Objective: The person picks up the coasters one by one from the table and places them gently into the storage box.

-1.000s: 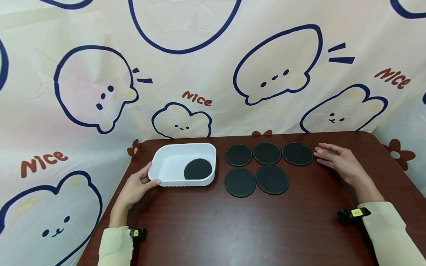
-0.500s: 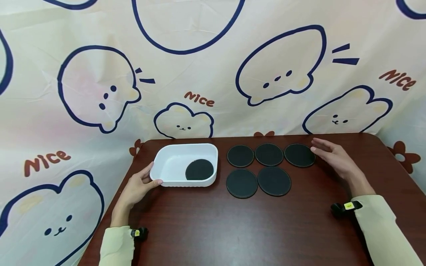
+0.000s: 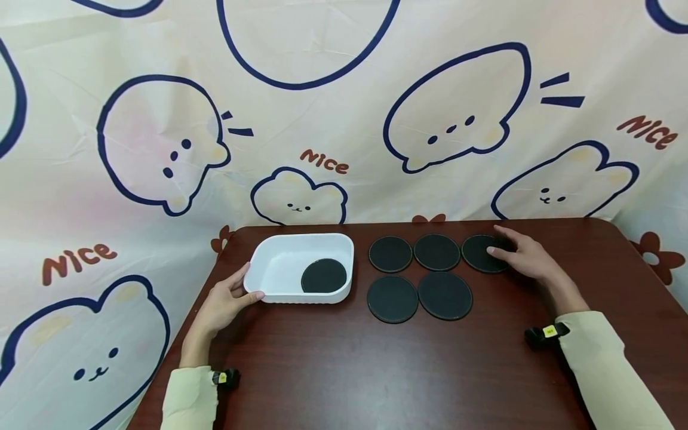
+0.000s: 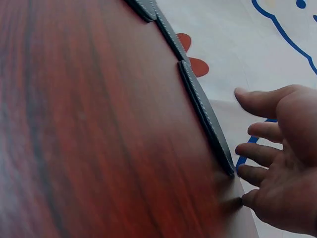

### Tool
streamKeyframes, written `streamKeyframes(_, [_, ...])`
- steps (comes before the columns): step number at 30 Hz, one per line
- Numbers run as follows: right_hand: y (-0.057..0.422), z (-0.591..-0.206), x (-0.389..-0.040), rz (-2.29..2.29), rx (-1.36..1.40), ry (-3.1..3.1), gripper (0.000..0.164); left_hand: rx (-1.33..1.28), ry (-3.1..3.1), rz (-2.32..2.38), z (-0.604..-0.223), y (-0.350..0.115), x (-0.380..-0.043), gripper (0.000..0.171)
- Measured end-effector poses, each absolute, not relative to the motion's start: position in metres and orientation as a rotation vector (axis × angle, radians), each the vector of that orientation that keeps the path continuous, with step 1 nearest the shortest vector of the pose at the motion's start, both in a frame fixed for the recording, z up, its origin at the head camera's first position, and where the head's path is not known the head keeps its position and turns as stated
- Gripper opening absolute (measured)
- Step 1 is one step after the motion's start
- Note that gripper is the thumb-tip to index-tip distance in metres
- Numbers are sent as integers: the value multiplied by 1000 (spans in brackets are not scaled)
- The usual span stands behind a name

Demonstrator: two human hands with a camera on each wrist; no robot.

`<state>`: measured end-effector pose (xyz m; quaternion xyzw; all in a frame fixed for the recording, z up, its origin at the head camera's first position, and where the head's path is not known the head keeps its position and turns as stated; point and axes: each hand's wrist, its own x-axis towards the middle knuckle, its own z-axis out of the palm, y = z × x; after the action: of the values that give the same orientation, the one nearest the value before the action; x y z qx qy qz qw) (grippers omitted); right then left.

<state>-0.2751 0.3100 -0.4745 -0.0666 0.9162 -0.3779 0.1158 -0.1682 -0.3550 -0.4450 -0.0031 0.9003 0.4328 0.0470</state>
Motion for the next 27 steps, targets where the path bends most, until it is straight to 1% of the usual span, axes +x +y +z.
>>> streamKeyframes(7, [304, -477, -274, -932, -271, 2781, 84, -11, 2759, 1311, -446, -355, -168, 95])
streamKeyframes(14, [302, -477, -270, -971, -258, 2855, 76, -16, 2758, 1304, -445, -355, -168, 95])
streamKeyframes(22, [298, -471, -266, -1068, -178, 2929, 82, -14, 2760, 1295, -445, -355, -168, 96])
streamKeyframes(27, [298, -465, -262, -1080, -142, 2974, 81, -10, 2759, 1295, -446, -355, -168, 96])
